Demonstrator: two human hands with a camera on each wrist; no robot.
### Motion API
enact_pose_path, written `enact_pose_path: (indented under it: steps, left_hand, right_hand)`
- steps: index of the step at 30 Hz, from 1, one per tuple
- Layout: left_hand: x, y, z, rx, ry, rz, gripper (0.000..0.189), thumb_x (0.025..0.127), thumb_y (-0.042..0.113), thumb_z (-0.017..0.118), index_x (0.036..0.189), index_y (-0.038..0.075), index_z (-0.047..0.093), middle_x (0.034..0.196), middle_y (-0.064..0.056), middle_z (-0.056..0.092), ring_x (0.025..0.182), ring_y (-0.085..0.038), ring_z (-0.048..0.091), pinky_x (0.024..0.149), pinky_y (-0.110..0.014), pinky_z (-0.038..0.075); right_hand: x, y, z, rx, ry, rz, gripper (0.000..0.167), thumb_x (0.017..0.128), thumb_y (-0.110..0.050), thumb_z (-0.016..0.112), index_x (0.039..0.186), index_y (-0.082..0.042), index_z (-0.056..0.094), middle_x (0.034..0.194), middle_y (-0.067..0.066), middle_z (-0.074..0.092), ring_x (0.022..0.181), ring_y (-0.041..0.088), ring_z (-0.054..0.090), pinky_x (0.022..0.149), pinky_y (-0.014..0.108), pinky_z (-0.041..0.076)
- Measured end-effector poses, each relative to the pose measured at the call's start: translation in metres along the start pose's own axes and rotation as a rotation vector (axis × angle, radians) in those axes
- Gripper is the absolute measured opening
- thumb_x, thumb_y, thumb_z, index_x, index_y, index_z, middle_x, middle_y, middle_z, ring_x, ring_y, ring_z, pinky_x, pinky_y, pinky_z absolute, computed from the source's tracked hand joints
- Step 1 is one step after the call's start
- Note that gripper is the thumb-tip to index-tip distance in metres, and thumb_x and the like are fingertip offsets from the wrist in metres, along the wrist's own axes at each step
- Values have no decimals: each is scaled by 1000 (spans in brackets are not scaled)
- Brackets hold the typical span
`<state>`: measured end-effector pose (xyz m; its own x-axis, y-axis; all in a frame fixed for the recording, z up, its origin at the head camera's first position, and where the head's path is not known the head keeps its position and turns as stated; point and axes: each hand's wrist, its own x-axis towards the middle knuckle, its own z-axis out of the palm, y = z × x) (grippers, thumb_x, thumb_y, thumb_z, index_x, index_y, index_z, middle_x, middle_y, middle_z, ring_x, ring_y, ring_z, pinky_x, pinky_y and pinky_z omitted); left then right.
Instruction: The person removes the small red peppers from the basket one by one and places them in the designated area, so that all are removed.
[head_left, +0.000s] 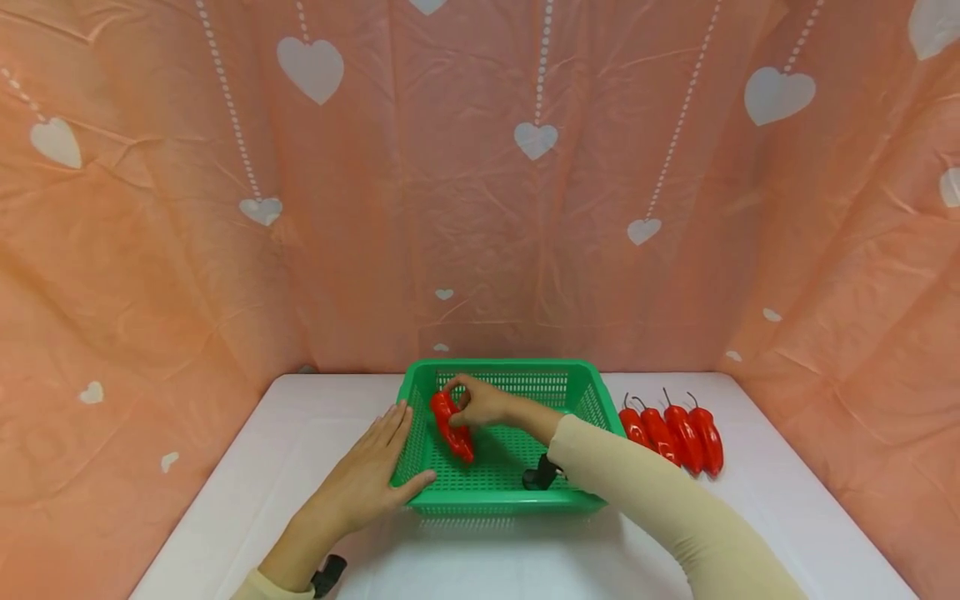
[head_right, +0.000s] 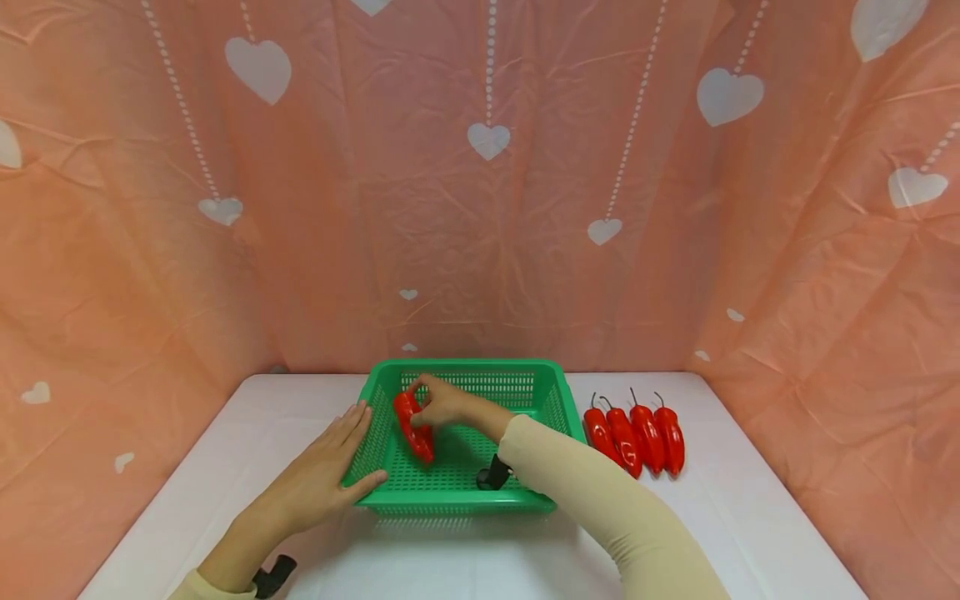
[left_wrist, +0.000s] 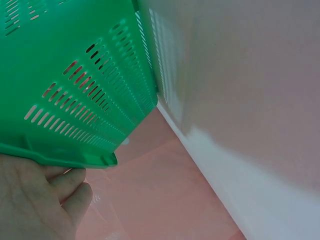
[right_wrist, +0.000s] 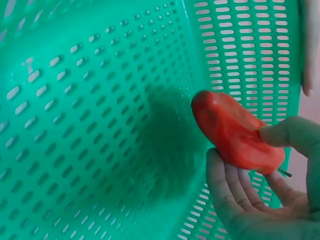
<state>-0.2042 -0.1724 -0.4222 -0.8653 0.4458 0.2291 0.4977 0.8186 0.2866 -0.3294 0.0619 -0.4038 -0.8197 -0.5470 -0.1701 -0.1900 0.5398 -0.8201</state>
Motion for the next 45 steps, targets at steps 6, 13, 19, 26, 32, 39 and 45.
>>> enact_pose_path:
  steps: [6,13,19,26,32,39,45]
  left_hand:
    - [0,1,-1,-6,4,0,96,104,60,60,165,-7,29,175,-22,27,164,-40,21,131,-55,24]
    - [-1,0,1,7,21,10,97,104,62,59,165,-8,29,174,-23,26,163,-40,22,131,-55,25]
    - [-1,0,1,5,23,9,98,104,63,58,165,-7,28,175,-23,26,163,-40,21,131,-55,25]
    - [-2,0,1,-6,31,6,99,104,63,59,165,-7,29,175,-23,26,164,-38,20,131,-56,25]
    - [-3,0,0,-13,16,1,100,104,65,57,166,-7,28,175,-23,25,164,-39,20,131,-55,24]
    - [-3,-1,1,-19,19,-1,100,104,66,57,166,-7,27,176,-21,24,164,-38,19,131,-56,24]
    - [-3,-1,1,-13,27,8,100,104,65,58,165,-8,28,175,-22,25,164,-38,20,131,-56,24]
  right_hand:
    - [-8,-4,-11,-6,48,-38,55,97,-7,76,148,-9,54,116,18,66,97,27,70,88,51,64]
    - [-19,-7,-26,37,80,-45,56,98,-8,75,150,-11,53,117,17,65,95,25,70,92,54,63]
    - [-34,-12,-41,76,82,-64,56,101,-10,73,152,-11,51,121,18,64,100,27,72,91,50,64]
    - [-52,-11,-60,92,107,-93,56,102,-10,72,153,-13,51,124,18,65,107,29,72,88,46,64]
    - [-68,-4,-76,114,157,-75,56,100,-11,74,152,-14,53,125,19,64,110,32,70,90,50,63]
    - [-91,3,-92,112,193,-64,57,101,-14,73,154,-14,52,128,21,63,115,35,69,93,50,62]
    - [-109,11,-110,75,212,-92,58,103,-15,70,157,-10,47,132,22,63,116,35,69,94,48,61]
